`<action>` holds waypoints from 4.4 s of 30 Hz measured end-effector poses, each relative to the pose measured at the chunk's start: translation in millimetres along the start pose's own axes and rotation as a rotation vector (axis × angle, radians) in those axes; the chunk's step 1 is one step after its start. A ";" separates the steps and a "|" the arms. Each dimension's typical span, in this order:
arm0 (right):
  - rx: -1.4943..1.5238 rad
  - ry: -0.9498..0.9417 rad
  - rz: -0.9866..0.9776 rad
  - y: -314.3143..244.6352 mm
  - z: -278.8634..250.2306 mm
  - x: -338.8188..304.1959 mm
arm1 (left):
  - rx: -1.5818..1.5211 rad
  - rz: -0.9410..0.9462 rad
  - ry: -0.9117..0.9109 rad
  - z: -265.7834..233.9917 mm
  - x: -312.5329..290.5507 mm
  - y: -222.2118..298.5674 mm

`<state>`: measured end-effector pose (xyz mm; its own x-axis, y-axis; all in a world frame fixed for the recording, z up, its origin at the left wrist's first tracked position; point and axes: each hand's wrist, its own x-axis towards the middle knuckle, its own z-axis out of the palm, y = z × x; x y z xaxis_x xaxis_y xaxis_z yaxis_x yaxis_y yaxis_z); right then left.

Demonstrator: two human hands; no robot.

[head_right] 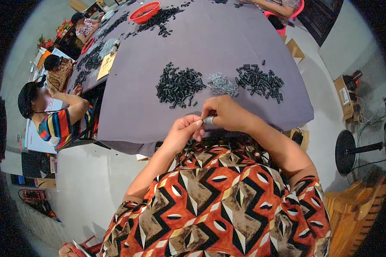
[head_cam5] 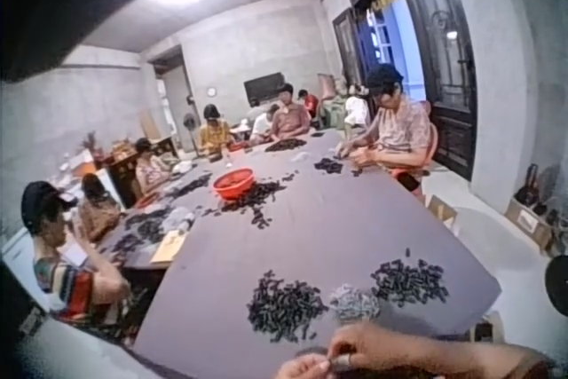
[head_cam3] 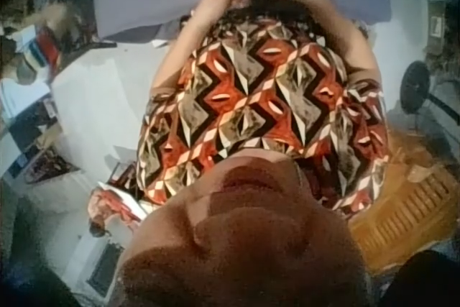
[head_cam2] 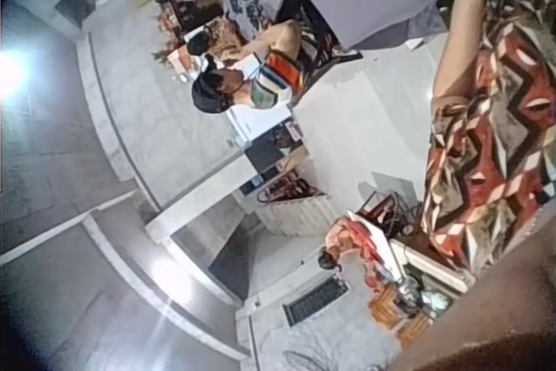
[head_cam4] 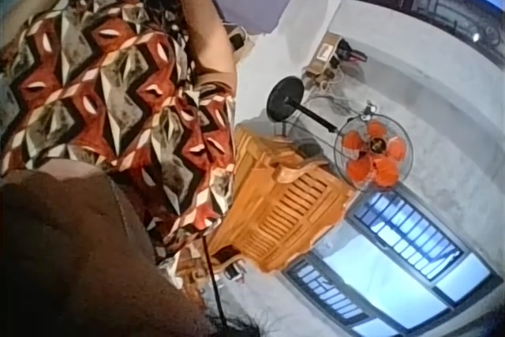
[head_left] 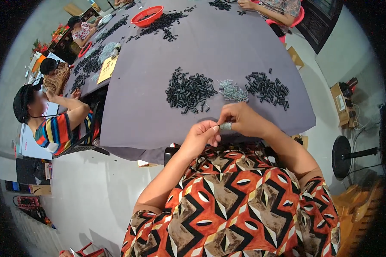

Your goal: Manual assembly of small black and silver industrial components on a workshop table.

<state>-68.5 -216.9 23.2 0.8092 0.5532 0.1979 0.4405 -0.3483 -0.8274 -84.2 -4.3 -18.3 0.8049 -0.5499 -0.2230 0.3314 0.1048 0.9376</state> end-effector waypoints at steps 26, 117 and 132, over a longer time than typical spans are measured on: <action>-0.626 0.081 0.013 -17.1 9.4 -3.5 | -0.172 -0.026 0.192 15.4 11.1 12.6; -0.199 0.456 0.062 52.5 30.2 -14.5 | 1.367 0.591 0.495 -25.2 47.2 34.8; 0.401 0.243 0.196 27.7 20.7 -4.1 | 0.310 0.213 0.238 2.2 21.3 -3.5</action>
<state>-67.7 -213.1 -11.4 0.9497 0.2981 0.0956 0.1258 -0.0838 -0.9885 -69.3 -18.3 -25.8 0.9422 -0.3329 -0.0373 0.0117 -0.0785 0.9968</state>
